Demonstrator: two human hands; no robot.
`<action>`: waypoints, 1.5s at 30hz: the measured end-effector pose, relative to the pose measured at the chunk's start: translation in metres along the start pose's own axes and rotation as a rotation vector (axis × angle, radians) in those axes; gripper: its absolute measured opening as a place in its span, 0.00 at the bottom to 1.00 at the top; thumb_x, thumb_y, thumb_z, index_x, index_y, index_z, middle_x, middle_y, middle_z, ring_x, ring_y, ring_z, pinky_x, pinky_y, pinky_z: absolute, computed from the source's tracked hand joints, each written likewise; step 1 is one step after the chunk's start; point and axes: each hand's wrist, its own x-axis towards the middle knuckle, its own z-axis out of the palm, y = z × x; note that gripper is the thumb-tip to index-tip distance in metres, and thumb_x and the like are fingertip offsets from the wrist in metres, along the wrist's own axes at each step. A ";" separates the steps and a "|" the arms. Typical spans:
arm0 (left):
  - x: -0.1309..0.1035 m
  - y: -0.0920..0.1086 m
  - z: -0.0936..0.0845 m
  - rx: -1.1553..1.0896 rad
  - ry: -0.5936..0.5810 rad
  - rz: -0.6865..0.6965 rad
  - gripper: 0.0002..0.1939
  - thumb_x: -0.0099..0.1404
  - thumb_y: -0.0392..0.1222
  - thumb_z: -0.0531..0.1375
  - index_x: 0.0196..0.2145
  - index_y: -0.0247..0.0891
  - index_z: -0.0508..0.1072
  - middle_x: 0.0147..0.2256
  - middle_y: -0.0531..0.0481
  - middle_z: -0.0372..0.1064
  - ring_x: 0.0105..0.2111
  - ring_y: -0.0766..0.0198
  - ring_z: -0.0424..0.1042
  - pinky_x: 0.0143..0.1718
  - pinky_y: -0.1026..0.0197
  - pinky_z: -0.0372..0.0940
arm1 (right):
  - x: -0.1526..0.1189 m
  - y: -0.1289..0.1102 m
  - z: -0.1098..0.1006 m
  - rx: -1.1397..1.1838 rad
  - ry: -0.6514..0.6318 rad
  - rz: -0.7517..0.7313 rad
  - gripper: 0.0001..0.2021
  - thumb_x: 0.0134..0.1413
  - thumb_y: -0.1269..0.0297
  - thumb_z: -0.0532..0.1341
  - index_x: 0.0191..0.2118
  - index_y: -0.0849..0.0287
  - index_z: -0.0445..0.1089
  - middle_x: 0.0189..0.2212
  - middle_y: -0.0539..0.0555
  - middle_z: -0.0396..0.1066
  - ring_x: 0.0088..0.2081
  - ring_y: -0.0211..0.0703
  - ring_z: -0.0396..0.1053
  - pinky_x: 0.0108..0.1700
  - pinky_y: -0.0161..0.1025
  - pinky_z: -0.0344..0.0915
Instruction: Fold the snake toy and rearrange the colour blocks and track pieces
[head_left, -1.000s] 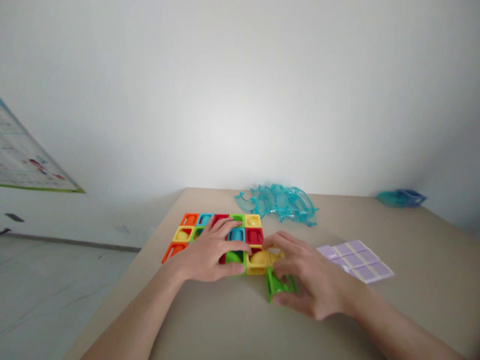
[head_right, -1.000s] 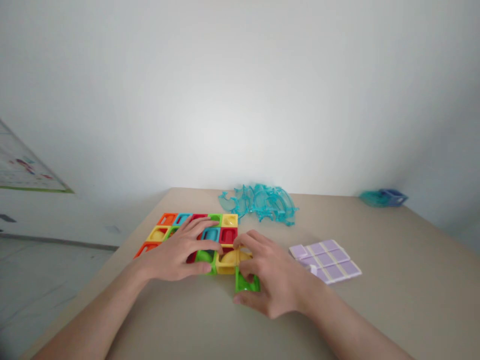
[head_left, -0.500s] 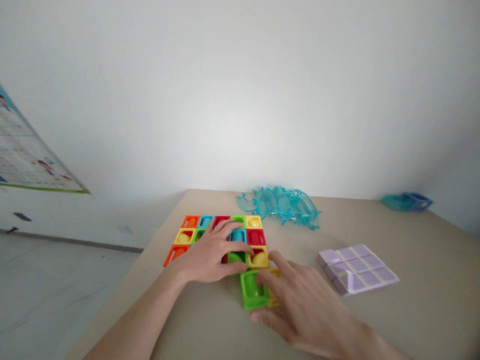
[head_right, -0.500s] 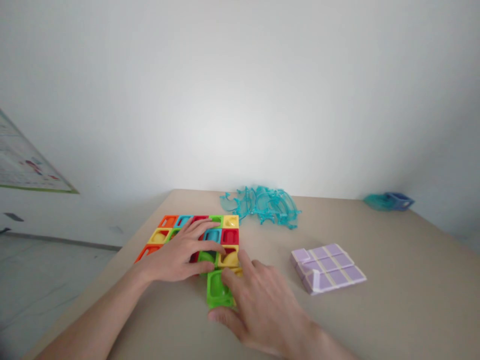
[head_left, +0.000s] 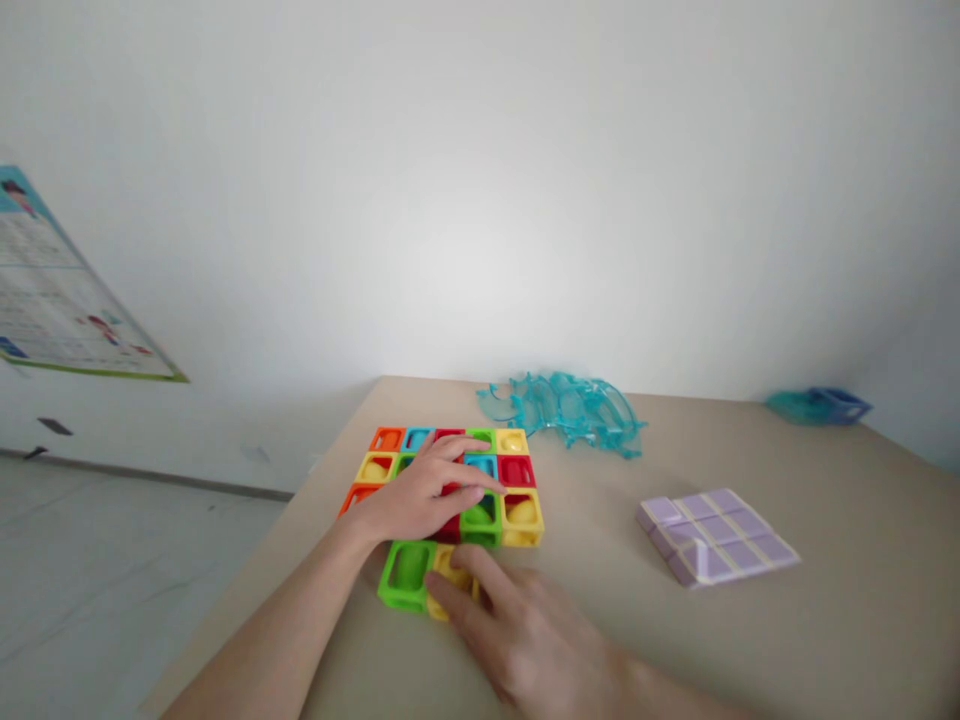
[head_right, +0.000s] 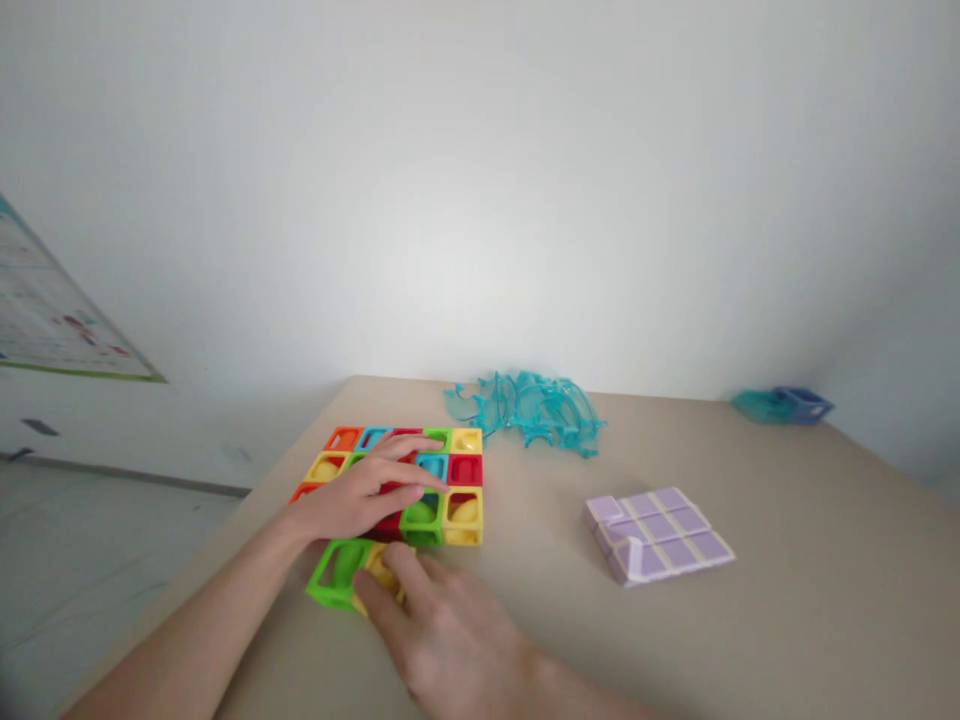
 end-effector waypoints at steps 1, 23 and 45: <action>0.000 0.000 -0.001 -0.020 0.003 -0.005 0.16 0.69 0.42 0.52 0.49 0.54 0.74 0.59 0.49 0.60 0.61 0.55 0.55 0.63 0.44 0.44 | 0.003 0.001 0.004 -0.011 0.015 0.012 0.22 0.60 0.72 0.53 0.60 0.63 0.57 0.48 0.64 0.65 0.40 0.49 0.69 0.38 0.42 0.71; -0.003 -0.001 0.003 0.181 -0.029 0.063 0.27 0.59 0.56 0.62 0.56 0.58 0.66 0.62 0.49 0.53 0.62 0.48 0.51 0.62 0.40 0.48 | -0.001 0.009 0.009 0.171 0.049 -0.100 0.29 0.55 0.71 0.54 0.63 0.67 0.53 0.59 0.65 0.60 0.59 0.53 0.59 0.59 0.45 0.59; -0.050 -0.038 -0.032 0.346 -0.193 -0.002 0.27 0.65 0.54 0.55 0.61 0.61 0.56 0.67 0.54 0.41 0.65 0.47 0.47 0.63 0.42 0.43 | 0.034 0.099 0.006 -0.167 0.168 0.317 0.38 0.49 0.74 0.51 0.67 0.67 0.44 0.67 0.61 0.45 0.68 0.55 0.31 0.65 0.58 0.36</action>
